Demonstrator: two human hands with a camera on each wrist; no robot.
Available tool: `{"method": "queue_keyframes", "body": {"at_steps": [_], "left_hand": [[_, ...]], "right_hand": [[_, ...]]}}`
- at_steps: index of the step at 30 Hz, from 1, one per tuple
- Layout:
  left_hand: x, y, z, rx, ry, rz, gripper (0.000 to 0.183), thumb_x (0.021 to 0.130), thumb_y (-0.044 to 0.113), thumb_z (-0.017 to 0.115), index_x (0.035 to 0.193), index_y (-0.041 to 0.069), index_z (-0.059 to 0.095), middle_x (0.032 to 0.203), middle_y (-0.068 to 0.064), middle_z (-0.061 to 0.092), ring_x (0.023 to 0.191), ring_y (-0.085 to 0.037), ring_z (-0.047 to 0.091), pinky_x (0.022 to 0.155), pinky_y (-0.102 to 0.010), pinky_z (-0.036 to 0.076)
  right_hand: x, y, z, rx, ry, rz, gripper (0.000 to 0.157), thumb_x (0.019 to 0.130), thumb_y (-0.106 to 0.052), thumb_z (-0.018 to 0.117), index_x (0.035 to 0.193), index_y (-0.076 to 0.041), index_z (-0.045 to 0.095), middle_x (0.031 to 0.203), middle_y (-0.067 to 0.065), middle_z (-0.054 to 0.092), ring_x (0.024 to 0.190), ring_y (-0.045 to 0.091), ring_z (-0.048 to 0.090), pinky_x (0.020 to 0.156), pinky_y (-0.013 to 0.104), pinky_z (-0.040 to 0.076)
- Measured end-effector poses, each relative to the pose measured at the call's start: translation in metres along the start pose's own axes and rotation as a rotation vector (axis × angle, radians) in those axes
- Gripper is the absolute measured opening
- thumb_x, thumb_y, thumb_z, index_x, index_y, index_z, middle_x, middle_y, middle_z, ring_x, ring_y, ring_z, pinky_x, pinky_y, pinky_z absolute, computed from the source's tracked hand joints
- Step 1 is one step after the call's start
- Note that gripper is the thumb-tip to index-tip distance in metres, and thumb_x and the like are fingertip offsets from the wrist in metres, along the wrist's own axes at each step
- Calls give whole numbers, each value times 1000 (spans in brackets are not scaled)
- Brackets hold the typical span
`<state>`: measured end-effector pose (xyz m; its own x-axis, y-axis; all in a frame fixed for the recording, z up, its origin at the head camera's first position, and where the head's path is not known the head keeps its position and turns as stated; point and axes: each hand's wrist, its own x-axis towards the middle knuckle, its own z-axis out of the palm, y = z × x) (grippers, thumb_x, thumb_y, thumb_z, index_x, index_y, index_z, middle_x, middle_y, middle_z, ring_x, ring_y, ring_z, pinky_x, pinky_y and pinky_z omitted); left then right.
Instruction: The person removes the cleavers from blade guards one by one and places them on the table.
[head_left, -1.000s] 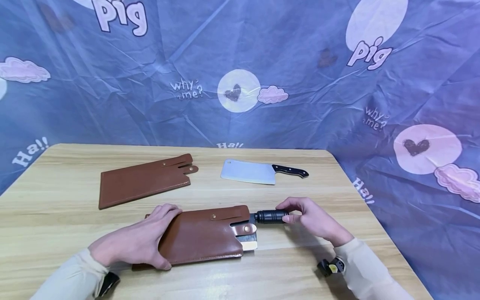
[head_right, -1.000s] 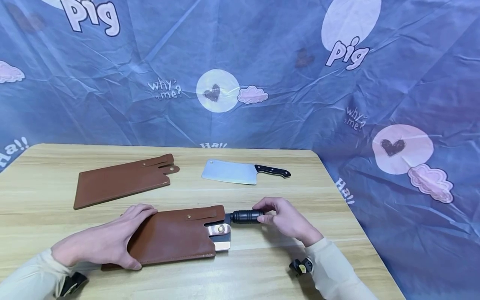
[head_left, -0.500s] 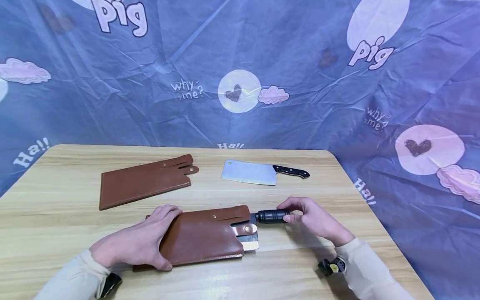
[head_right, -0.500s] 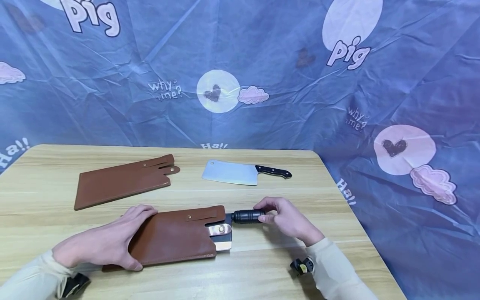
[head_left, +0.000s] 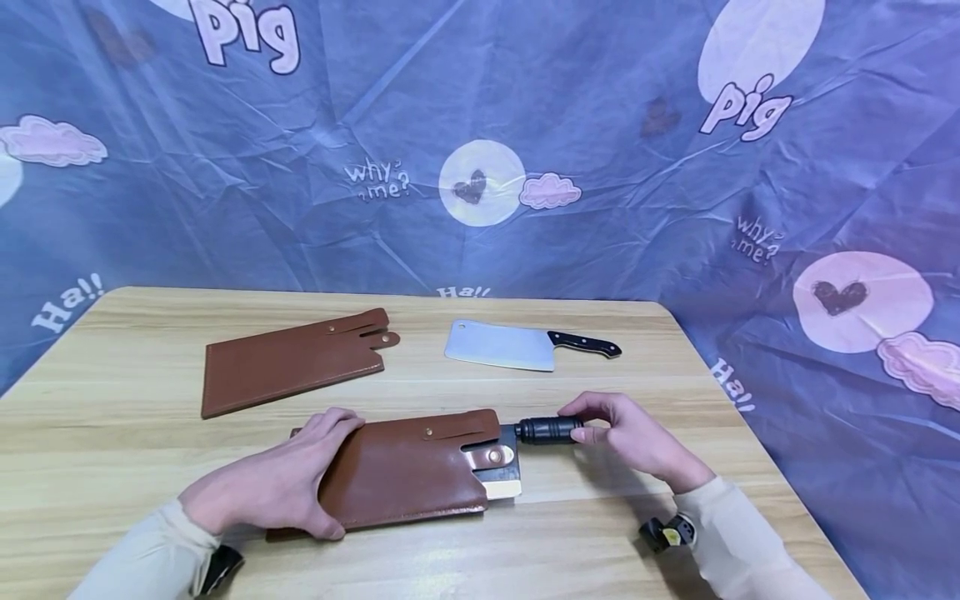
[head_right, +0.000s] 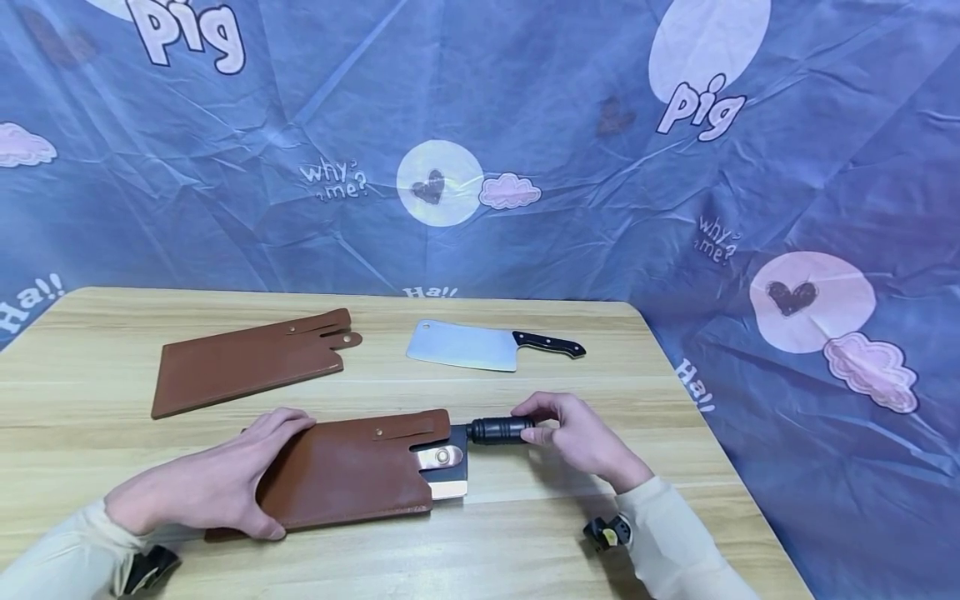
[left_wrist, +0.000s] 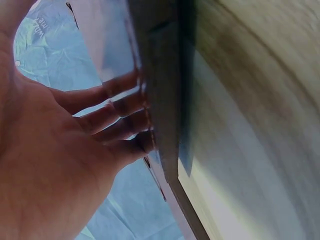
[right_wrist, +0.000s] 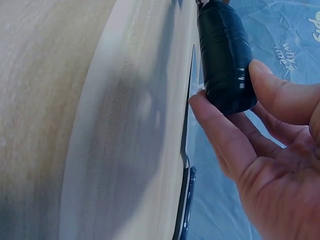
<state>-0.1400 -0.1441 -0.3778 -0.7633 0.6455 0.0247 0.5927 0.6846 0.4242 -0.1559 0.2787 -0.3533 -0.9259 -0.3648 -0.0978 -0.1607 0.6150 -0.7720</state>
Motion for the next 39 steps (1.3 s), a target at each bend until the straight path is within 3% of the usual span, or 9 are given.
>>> {"method": "queue_keyframes", "body": {"at_steps": [29, 39], "left_hand": [[0, 3, 4, 2, 11, 8, 107, 44, 49, 81, 131, 7, 34, 126, 4, 30, 113, -6, 26, 90, -31, 36], [-2, 2, 4, 18, 15, 7, 109, 43, 49, 81, 131, 5, 34, 125, 3, 30, 112, -7, 26, 89, -30, 37]], "right_hand": [[-3, 6, -2, 29, 9, 14, 27, 78, -20, 66, 104, -12, 62, 103, 1, 60, 95, 20, 54, 86, 45, 37], [-3, 5, -2, 32, 1, 30, 27, 78, -17, 66, 104, -11, 62, 97, 5, 60, 86, 22, 56, 75, 31, 45]]}}
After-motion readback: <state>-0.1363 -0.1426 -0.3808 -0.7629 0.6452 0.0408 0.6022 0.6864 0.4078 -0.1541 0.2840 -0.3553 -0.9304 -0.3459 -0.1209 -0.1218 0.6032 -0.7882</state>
